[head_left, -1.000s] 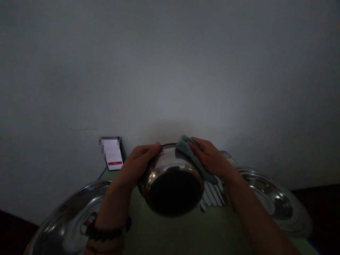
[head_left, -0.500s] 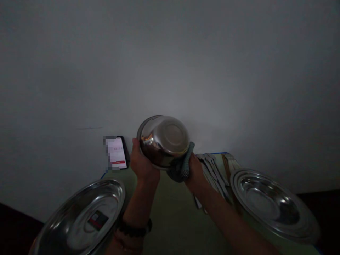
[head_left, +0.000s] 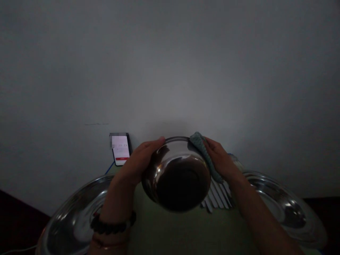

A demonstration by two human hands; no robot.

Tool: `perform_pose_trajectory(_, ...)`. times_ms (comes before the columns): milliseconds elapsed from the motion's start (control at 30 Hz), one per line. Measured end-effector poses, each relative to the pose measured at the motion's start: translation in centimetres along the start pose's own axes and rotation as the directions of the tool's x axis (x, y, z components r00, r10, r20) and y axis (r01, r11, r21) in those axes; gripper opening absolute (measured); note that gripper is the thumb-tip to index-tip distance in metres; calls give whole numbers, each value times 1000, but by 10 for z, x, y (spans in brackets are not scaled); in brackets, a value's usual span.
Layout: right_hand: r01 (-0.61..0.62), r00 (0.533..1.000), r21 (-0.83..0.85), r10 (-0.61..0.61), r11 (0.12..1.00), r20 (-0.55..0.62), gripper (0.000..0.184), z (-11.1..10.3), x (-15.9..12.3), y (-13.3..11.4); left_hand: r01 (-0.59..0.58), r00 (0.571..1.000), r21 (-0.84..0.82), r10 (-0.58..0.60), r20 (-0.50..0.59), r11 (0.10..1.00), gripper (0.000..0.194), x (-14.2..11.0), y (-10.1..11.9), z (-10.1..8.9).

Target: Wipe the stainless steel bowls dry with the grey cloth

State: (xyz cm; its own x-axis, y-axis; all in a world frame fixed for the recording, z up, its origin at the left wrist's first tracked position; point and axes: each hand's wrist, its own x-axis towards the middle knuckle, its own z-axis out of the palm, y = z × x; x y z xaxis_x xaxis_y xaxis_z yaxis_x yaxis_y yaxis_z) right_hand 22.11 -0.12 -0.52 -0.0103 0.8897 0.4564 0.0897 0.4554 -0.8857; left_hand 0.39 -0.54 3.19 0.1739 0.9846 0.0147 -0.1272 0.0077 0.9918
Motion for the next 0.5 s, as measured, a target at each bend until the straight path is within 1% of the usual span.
perform_pose_trajectory(33,-6,1000,23,6,1000,-20,33,2,-1,1,-37,999,28,37,2,999,31,0,-2,2)
perform_pose_trajectory(100,-31,993,102,42,994,-112,35,7,-1,3,-97,995,22,97,-5,995,33,1,-4,5)
perform_pose_trajectory(167,-60,969,208,107,976,-221,35,12,-1,6,-140,990,-52,138,-38,989,34,2,-5,8)
perform_pose_trajectory(233,-68,932,338,180,939,-314,35,18,-2,11,-185,978,-183,163,-127,966,32,4,-5,13)
perform_pose_trajectory(300,-55,892,454,248,890,-378,36,28,-5,16,-265,944,-352,168,-284,898,28,9,-8,20)
perform_pose_trajectory(333,-49,873,493,277,868,-402,36,34,-7,19,-309,919,-428,151,-364,849,27,12,-10,25)
perform_pose_trajectory(400,-52,855,519,306,853,-418,34,48,-12,25,-396,860,-525,105,-499,753,25,17,-16,36)
perform_pose_trajectory(467,-80,855,551,341,831,-390,32,59,-15,30,-464,812,-546,89,-576,697,23,20,-22,45)
perform_pose_trajectory(500,-101,857,564,360,820,-369,30,62,-15,31,-484,802,-546,97,-590,684,22,21,-24,49)
